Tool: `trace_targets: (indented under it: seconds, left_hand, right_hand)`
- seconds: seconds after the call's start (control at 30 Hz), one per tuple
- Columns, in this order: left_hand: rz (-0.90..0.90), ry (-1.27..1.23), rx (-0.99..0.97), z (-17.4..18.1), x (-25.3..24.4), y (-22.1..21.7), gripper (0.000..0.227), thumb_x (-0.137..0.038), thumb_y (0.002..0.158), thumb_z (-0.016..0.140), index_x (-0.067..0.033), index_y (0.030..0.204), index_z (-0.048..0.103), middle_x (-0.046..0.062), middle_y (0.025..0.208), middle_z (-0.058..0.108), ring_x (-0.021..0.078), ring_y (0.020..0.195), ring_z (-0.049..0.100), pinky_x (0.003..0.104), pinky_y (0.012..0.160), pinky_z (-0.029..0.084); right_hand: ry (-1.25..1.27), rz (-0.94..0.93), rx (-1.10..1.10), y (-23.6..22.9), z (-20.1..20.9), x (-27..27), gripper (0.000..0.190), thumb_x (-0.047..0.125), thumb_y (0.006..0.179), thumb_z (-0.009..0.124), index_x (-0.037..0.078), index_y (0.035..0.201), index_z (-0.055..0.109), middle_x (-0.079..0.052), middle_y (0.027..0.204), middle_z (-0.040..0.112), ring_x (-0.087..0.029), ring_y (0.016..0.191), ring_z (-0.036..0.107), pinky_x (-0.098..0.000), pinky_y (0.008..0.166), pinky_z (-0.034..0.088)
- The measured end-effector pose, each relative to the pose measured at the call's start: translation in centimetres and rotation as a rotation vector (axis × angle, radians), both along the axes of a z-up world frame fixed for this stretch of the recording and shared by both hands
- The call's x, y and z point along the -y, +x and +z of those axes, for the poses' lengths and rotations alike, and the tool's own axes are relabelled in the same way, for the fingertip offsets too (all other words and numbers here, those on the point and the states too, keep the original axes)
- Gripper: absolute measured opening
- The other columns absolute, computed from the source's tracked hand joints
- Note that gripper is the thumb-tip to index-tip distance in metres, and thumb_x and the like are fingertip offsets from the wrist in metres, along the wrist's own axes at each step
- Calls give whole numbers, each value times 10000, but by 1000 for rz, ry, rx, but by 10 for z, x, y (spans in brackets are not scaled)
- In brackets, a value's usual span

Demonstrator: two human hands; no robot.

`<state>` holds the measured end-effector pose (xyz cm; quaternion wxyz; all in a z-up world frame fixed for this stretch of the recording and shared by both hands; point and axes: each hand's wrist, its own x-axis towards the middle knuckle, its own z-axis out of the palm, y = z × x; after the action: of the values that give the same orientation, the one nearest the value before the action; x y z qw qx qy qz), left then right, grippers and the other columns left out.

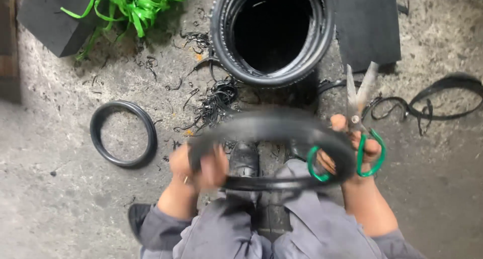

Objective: The person sits on the floor and uses green-handled scissors to trim excess rubber from black rubber rings, rotating each ring and cutting off thin strips that fall among the scraps on the ground. They work through the rings one at a time, holding each on their lap while cutting along its edge.

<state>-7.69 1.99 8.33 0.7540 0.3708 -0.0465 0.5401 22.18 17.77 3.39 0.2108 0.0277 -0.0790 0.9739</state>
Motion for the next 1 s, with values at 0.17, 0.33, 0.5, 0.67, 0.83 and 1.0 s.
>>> trace_targets:
  seconds: [0.17,0.33,0.5,0.67,0.83,1.0]
  left_hand:
    - [249,-281,431,-32,-16,-2,606,-482,1057,561,107,1191,615,12,560,574,75,399,563,216,342,486]
    - [209,-293,488,-60,-16,25,644,-512,1078,515,98,1276,581,-10,611,568,51,391,526,206,342,459]
    - [187,-405,487,-80,-22,38,573,-482,1111,507,52,1303,592,-12,640,559,56,410,503,215,386,439]
    - [168,-346,495,-74,-20,44,596,-509,1088,504,28,1339,570,-13,650,566,63,421,520,232,398,456]
    - [202,-245,479,-6,-15,40,687,-563,1059,557,20,1420,513,14,672,587,103,465,536,258,460,442]
    - [-21,-398,440,25,0,52,583,-356,1003,695,-67,1439,437,103,659,569,164,500,517,318,489,407]
  right_hand:
    - [25,165,-321,-27,9,4,879,376,876,797,-127,1471,390,-262,1017,735,-274,858,755,-343,818,576]
    - [143,118,-663,-34,26,18,1102,462,844,816,-108,1569,214,-228,1056,762,-325,832,727,-462,957,487]
    - [71,281,-677,-27,61,4,1064,350,888,794,16,1623,102,-114,879,695,-249,701,711,-594,1028,488]
    - [51,216,-186,1,103,0,767,240,930,744,2,1539,342,14,678,609,-143,548,606,-540,971,488]
    - [476,-104,524,-4,104,-1,500,80,916,650,-60,1385,551,-6,659,579,-141,500,551,-452,817,487]
    - [989,-491,1038,-9,47,-7,219,48,1019,577,1,1217,499,-36,784,595,-152,605,585,-356,779,563]
